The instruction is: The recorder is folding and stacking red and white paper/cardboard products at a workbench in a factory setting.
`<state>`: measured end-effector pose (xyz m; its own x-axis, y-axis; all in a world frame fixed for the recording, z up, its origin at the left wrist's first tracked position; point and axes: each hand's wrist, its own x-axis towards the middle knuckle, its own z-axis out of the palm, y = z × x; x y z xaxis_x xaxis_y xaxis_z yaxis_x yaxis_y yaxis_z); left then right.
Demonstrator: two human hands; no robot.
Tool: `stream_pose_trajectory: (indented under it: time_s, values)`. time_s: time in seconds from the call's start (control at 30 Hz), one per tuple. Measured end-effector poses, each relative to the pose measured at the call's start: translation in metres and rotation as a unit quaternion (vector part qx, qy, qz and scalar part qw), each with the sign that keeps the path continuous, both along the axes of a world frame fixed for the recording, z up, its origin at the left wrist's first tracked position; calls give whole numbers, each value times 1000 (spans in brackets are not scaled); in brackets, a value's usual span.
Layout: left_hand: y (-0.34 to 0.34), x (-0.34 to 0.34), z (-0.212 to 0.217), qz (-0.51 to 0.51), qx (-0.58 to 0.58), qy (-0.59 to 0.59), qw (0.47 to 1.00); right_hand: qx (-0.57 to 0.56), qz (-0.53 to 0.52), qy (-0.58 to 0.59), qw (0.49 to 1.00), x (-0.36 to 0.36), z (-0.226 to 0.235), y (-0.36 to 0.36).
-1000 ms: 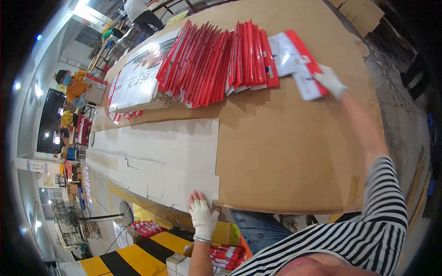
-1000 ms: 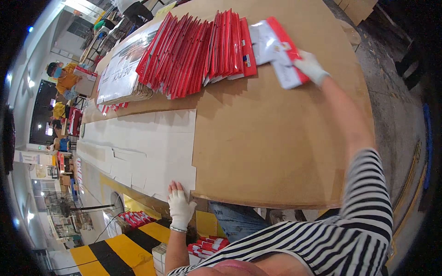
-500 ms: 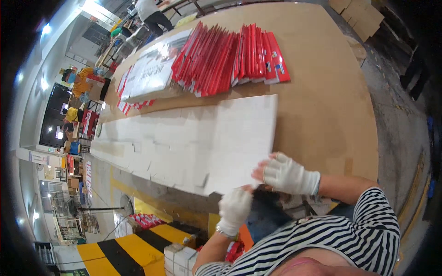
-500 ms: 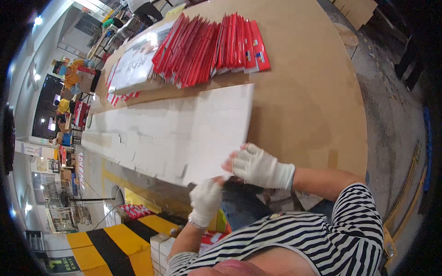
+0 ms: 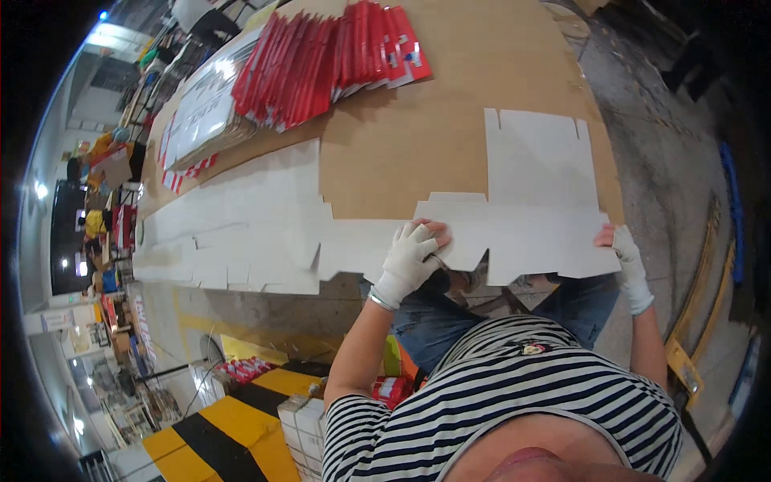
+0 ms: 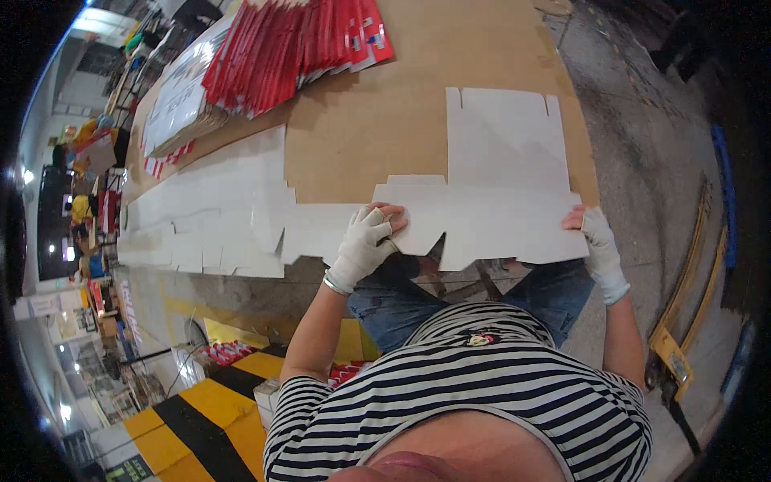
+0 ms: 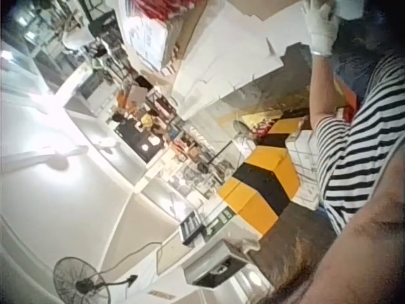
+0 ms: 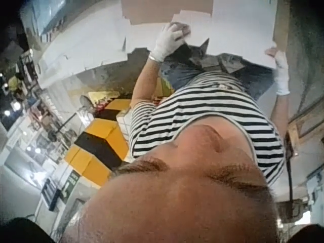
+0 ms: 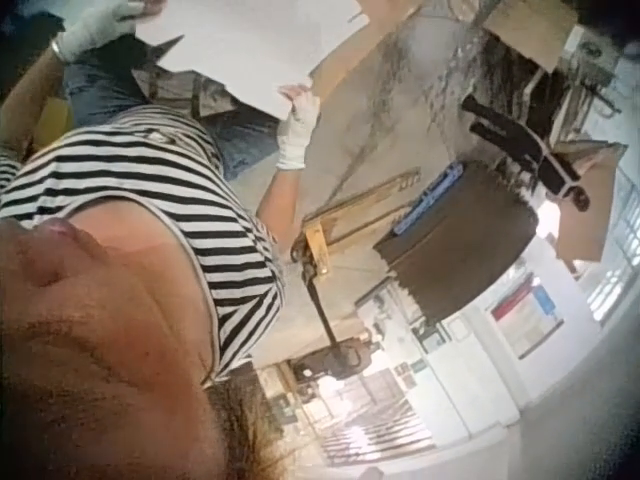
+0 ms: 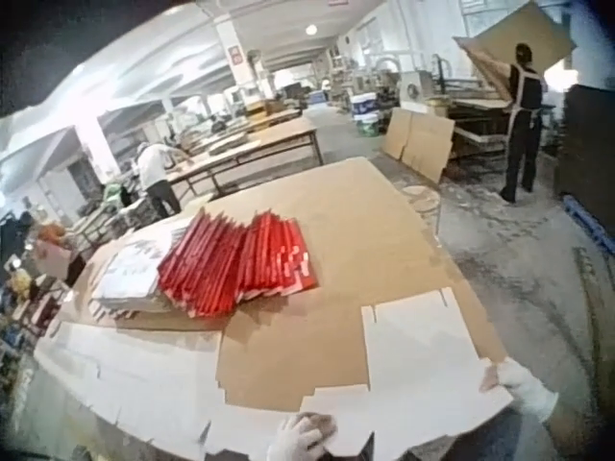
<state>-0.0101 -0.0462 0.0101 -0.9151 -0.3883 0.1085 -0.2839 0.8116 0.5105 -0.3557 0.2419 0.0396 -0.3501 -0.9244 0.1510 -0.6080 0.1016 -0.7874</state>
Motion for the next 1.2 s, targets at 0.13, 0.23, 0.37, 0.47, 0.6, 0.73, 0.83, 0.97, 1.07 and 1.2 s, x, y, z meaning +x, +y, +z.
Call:
stream_pose_trajectory:
  time_s: [0.13,0.23,0.37,0.47,0.6,0.73,0.83,0.97,1.07,1.2]
  values:
    - [20,-35,-4,25,57,37,997,107,-63,256,959,15,-10,36]
    - [41,-62,-9,171,-29,-2,985,98,-62,248,962,26,-18,52]
    - [57,-67,-20,-75,-30,69,994,47,-176,24,983,30,-21,46]
    - [68,-83,-24,-131,47,90,986,30,-263,-32,964,30,-34,41]
    - [86,-115,-26,65,65,119,989,161,-360,-3,919,31,-30,13]
    - [90,-132,-41,51,-110,33,992,-5,-411,-50,910,34,-43,18]
    - [98,-143,-29,-10,-137,-59,989,-61,-487,-183,852,59,-65,40]
    - [114,-158,-23,-92,-91,-77,989,49,-318,-530,784,117,-56,28]
    - [140,-171,-27,-179,-157,-66,969,-40,-271,-554,786,124,-72,-2]
    - [143,-164,-21,-179,-76,-68,979,99,-370,-335,861,93,-68,15]
